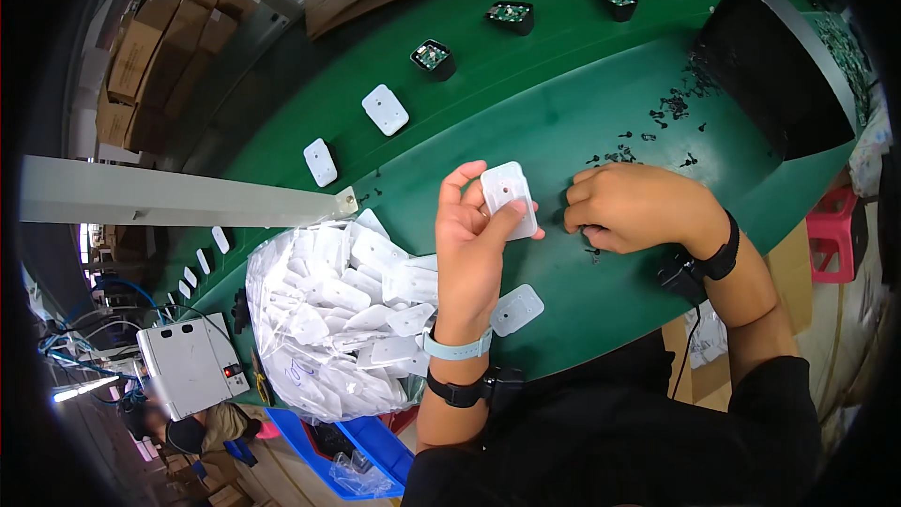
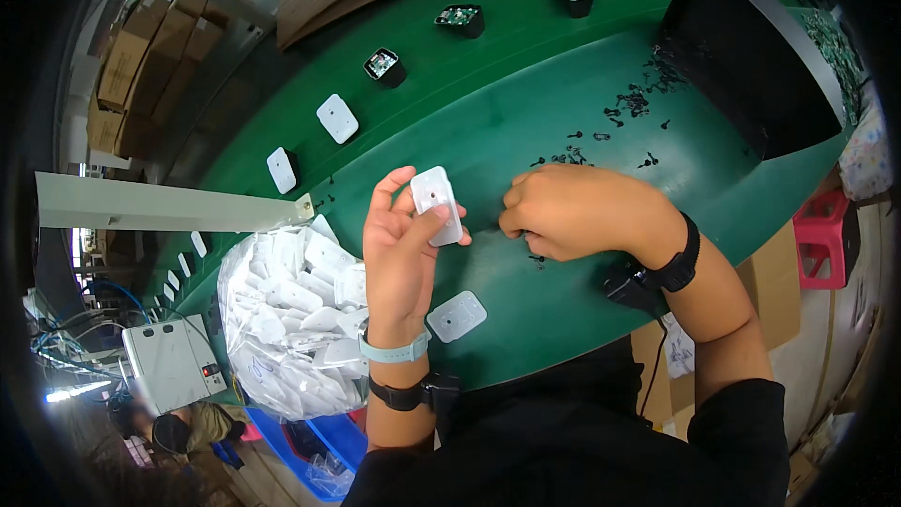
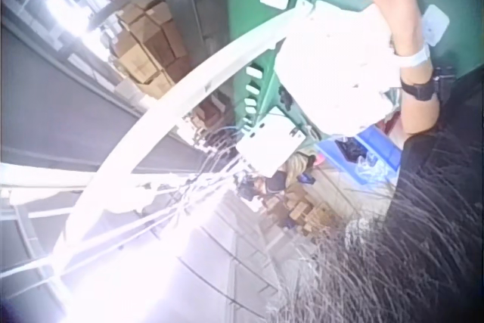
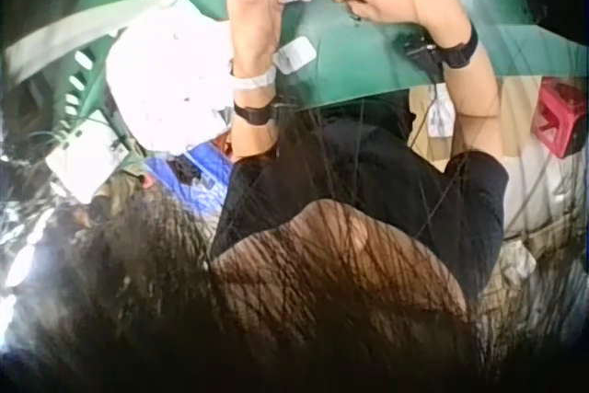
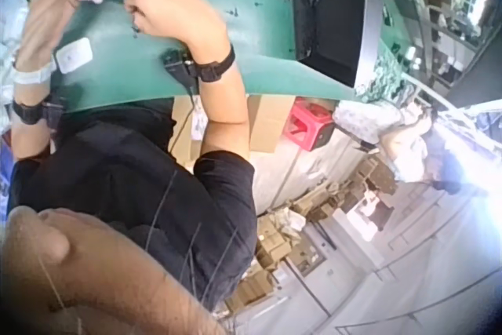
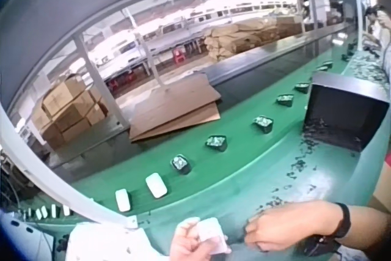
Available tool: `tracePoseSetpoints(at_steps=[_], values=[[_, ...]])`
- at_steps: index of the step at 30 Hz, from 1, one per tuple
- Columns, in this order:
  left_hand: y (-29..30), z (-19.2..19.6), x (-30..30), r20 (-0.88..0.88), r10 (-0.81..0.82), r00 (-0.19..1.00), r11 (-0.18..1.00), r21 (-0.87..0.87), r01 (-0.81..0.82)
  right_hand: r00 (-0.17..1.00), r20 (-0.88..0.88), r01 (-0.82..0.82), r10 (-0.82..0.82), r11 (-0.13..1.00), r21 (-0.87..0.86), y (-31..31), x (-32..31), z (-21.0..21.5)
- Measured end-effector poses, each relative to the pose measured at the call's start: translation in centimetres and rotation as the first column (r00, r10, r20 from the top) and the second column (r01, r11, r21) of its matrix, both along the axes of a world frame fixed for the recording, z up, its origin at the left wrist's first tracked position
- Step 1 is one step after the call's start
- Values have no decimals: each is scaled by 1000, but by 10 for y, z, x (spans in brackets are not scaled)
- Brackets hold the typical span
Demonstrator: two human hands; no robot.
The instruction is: The person assembles small electronic devices by inserting circuit boards into white plastic casings. They pick up a casing, insert a board, and secure it with small black screws using their fingers. The process is repeated for multiple units on a green workbench.
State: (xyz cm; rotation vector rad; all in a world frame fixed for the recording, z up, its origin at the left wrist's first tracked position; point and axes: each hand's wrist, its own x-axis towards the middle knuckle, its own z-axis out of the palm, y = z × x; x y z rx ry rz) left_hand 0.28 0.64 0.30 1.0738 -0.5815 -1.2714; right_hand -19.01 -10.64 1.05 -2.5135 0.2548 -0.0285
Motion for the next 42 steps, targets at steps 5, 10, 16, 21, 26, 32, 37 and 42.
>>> tracePoseSetpoints(at_steps=[5, 10, 16, 21, 26, 32, 37, 42], values=[[-1, 0, -2, 126, 41, 991, 999, -18, -39, 1000, 4, 1, -1, 998, -64, 4, 1, 2], [-4, -3, -8, 210, 68, 975, 996, -63, -56, 999, 1, 45, -45, 997, -66, 2, -1, -2], [-2, -6, -13, 231, 66, 971, 996, -76, -50, 942, 226, 200, -248, 956, 213, -9, -2, 15], [-2, 3, -15, 172, -8, 985, 1000, 2, 7, 872, 315, 322, -374, 924, 205, -14, -9, 18], [0, -1, -22, 167, -74, 983, 997, 22, 72, 879, 339, 302, -335, 942, 148, -14, -5, 13], [-1, -9, -33, 231, -104, 967, 994, -19, 111, 874, 358, 300, -328, 945, 133, -13, -1, 8], [-1, -6, -33, 234, -84, 968, 995, -36, 95, 878, 348, 316, -330, 944, 97, -12, 1, 6], [0, -6, -34, 225, -59, 973, 995, -64, 75, 859, 414, 300, -300, 951, 67, -9, 6, 6]])
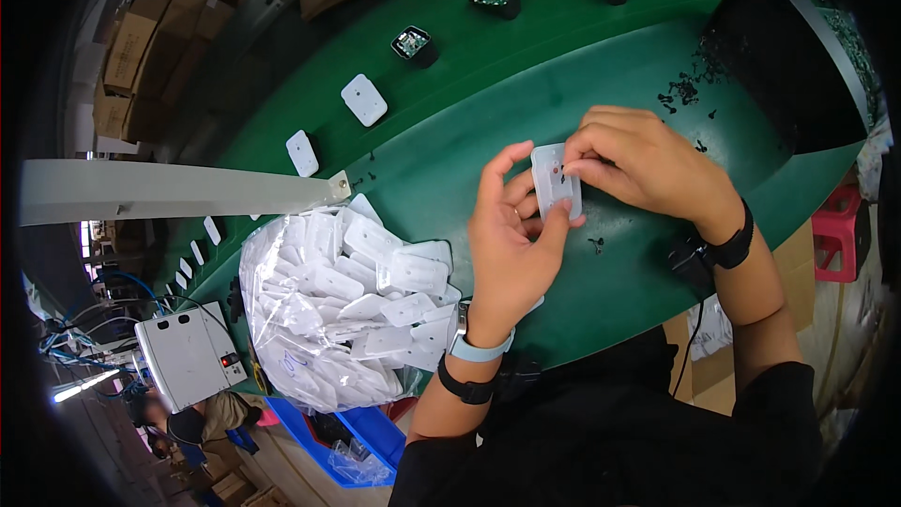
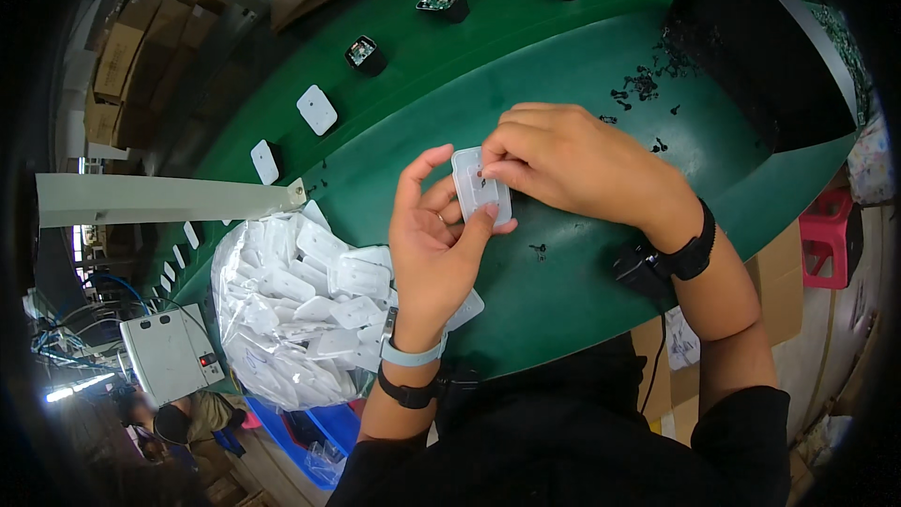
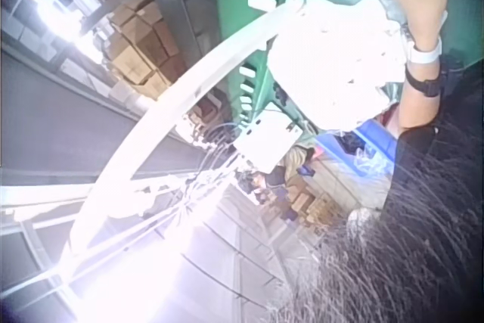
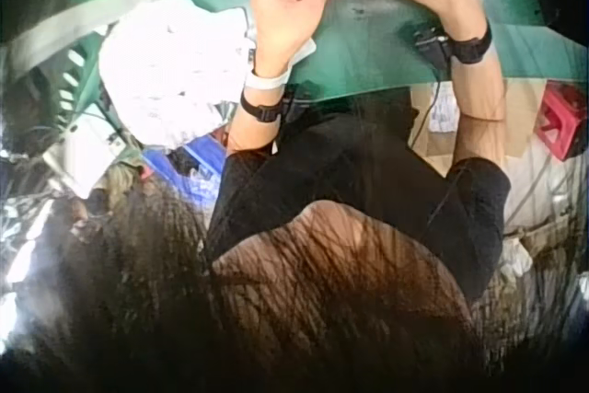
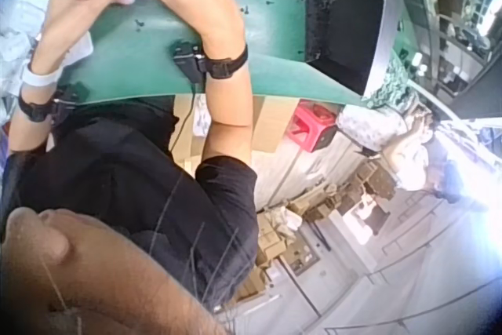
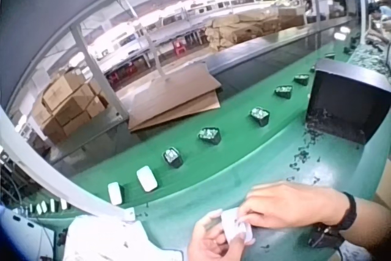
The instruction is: The person assembles small electronic devices by inserting circuit boards into white plastic casings. They pick up a casing, insert a board, and secure it with small black screws using their fingers. The process is repeated for multiple units on a green workbench.
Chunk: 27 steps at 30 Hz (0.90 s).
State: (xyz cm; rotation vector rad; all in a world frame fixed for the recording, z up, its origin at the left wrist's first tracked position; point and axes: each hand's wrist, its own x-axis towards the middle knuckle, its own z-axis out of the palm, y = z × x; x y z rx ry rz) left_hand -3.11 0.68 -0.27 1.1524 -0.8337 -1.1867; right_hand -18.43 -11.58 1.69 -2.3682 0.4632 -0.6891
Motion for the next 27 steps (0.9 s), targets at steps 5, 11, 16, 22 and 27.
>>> tracePoseSetpoints(at_steps=[5, 11, 16, 22, 27], values=[[-1, 0, -2, 10, 24, 1000, 999, -30, -24, 997, 76, 23, -13, 992, -127, 8, 5, -5], [2, -2, -1, 52, 71, 996, 997, -8, -71, 994, 94, 60, -46, 987, -152, 11, 10, -8], [2, 4, 4, -33, 46, 998, 998, 36, -44, 974, 191, 95, -121, 985, 143, 10, 10, -5], [0, -1, 8, -112, 48, 993, 993, 113, -35, 972, 177, -3, -154, 748, 664, 11, 9, -9], [0, -6, 10, -61, 72, 996, 990, 122, -65, 964, 201, -40, -172, 656, 754, 16, 15, -7]])
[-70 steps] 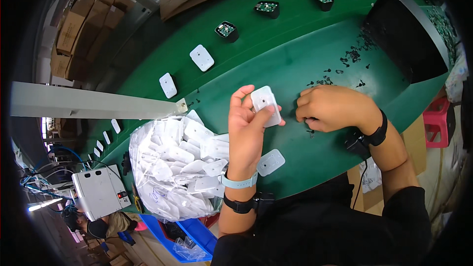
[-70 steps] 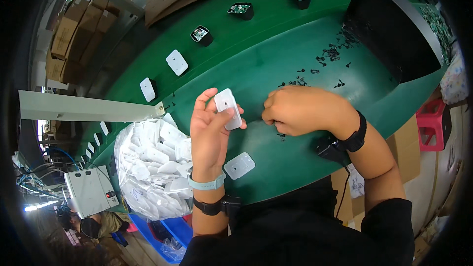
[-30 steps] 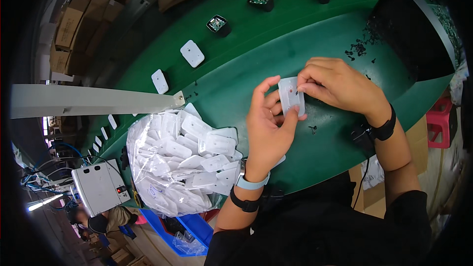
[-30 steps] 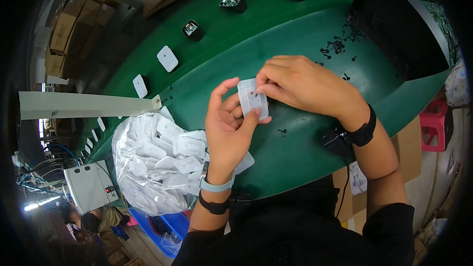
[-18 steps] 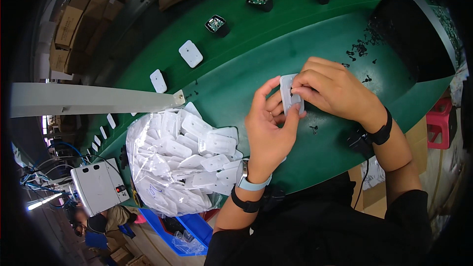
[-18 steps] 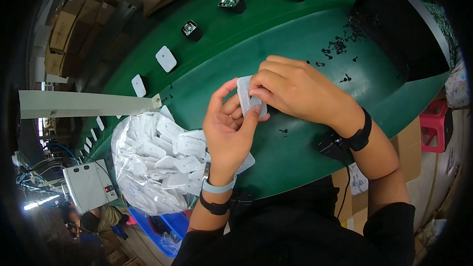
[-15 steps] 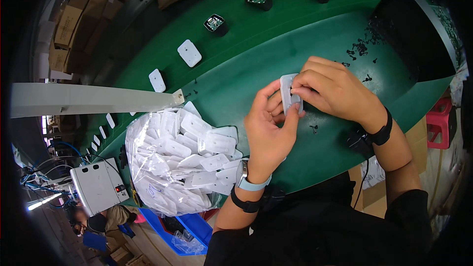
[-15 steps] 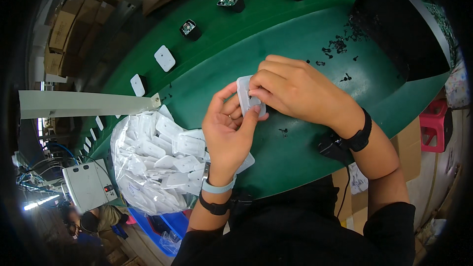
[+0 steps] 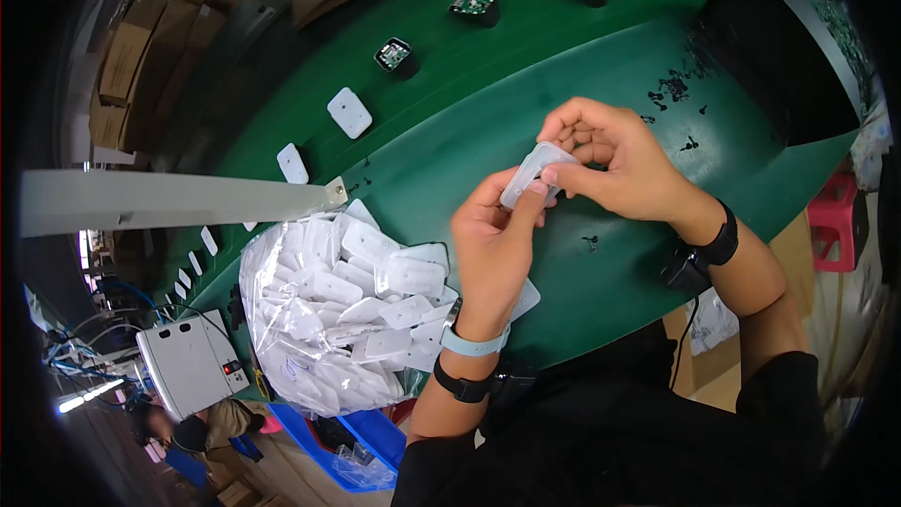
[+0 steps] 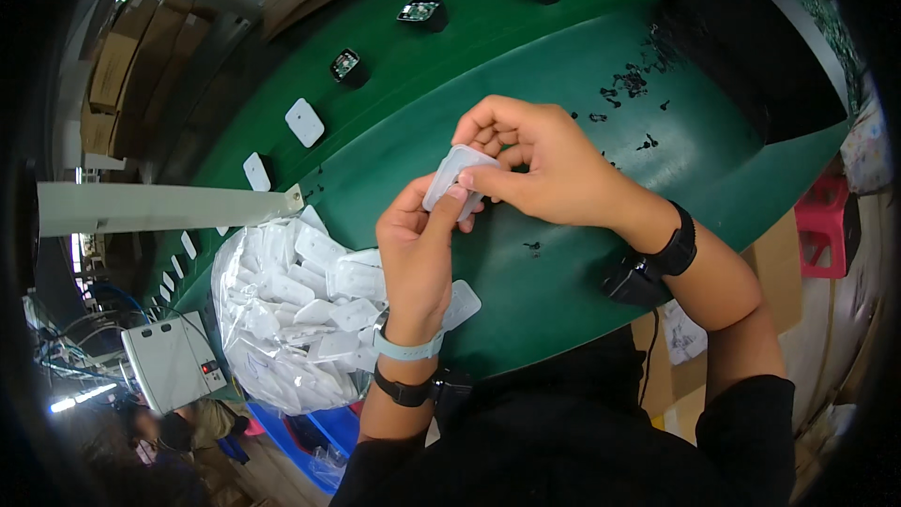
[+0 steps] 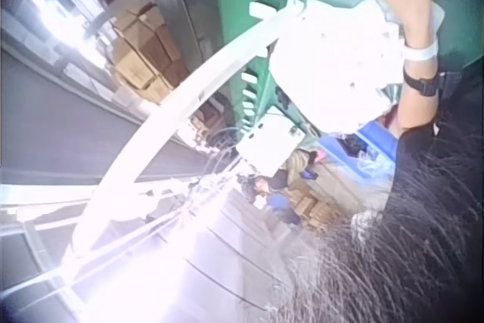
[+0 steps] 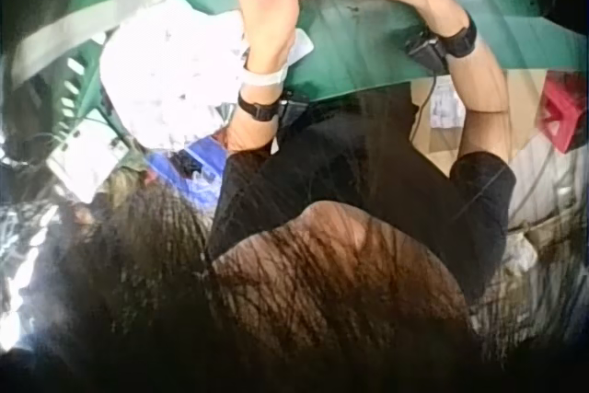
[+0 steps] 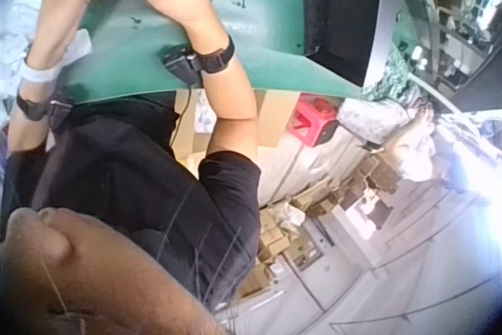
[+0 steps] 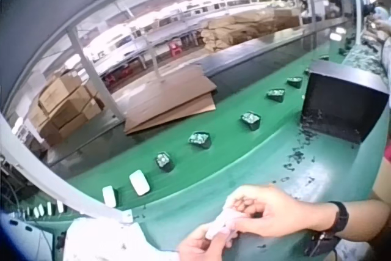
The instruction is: The person assembles small electronic devices by inserting circuit boards into white plastic casings. They pick up a casing, insert a board, and secure it with small black screws using their fingers. The process is repeated for multiple units on a green workbench.
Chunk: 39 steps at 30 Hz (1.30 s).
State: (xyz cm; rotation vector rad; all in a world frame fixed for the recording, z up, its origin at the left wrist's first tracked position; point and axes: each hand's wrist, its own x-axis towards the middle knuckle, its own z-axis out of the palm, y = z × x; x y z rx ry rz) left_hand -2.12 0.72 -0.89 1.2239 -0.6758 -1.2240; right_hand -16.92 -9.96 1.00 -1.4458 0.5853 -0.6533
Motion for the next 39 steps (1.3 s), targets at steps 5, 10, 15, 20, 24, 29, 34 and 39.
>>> tracePoseSetpoints(at_steps=[5, 10, 15, 20, 24, 29, 34, 39], values=[[0, -1, 8, 54, 10, 998, 999, -52, -7, 998, -14, -66, 68, 993, 95, -6, 9, 3], [0, -5, 22, -169, 236, 957, 932, -238, -272, 939, -135, -330, 316, 939, -98, -49, 60, 31], [4, 5, 37, -327, 425, 844, 787, -327, -523, 925, -257, -50, -280, 582, -812, -93, 176, -18], [-7, 9, 34, -490, 374, 788, 749, -342, -568, 847, -411, -153, -336, 587, -795, -142, 196, -47], [0, 2, 45, -465, 292, 836, 788, -378, -486, 970, -210, -18, -122, 828, -560, -104, 181, -5], [2, 10, 39, -482, 164, 861, 847, -378, -373, 999, 31, 10, -4, 982, -190, -54, 75, 34], [0, 6, 33, -527, 83, 846, 887, -347, -304, 978, 177, -117, 113, 993, 15, -36, 21, 10], [-3, 8, 25, -508, 130, 852, 941, -208, -267, 977, 183, -121, 112, 992, 38, -22, 15, 7]])
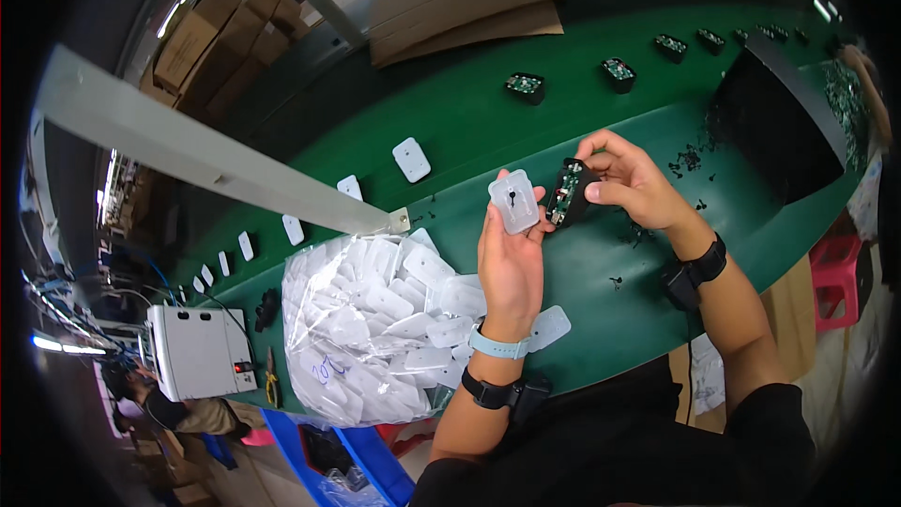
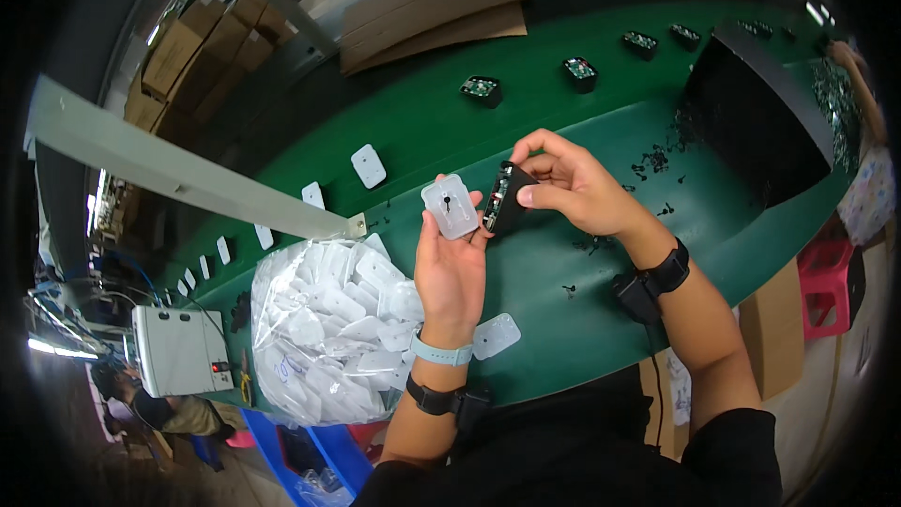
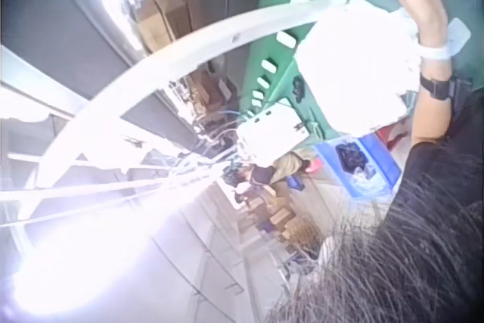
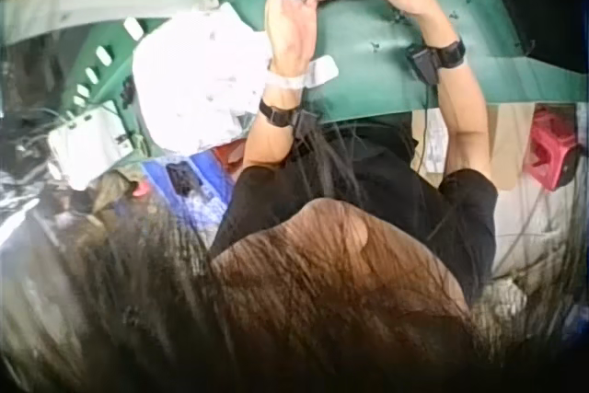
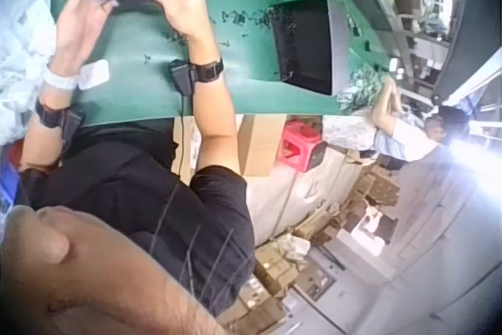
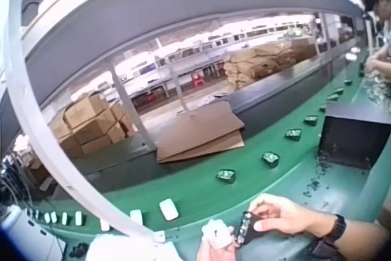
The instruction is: The person assembles small electronic devices by inserting circuit boards into white plastic casings. They pick up a casing, insert a board, and secure it with small black screws using their fingers. The process is repeated for multiple units on a green workbench.
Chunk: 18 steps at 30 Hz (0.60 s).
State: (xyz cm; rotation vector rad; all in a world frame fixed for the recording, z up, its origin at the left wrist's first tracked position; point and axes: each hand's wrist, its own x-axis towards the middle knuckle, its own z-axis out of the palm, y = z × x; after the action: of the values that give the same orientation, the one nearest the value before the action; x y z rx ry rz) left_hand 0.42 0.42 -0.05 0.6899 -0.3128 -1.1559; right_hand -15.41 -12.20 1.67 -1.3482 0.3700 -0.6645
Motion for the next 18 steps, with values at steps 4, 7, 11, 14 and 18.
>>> tracePoseSetpoints(at_steps=[4, 7, 11, 14, 18], values=[[-1, 3, -6, 115, -25, 993, 1000, 15, 23, 994, -6, 110, -111, 991, -76, 1, 0, 1], [0, 0, -10, 240, -74, 968, 996, 75, 57, 972, -35, 211, -234, 925, -317, 3, -1, 3], [1, -11, -14, 340, -91, 936, 991, 124, 51, 966, -130, 152, -224, 897, -414, 2, -3, 7], [0, -11, -15, 348, -81, 934, 991, 132, 37, 970, -113, 152, -217, 896, -418, 2, -4, 6], [-1, -10, -15, 407, -57, 912, 989, 149, -5, 971, -115, 148, -210, 906, -397, 2, -1, 1]])
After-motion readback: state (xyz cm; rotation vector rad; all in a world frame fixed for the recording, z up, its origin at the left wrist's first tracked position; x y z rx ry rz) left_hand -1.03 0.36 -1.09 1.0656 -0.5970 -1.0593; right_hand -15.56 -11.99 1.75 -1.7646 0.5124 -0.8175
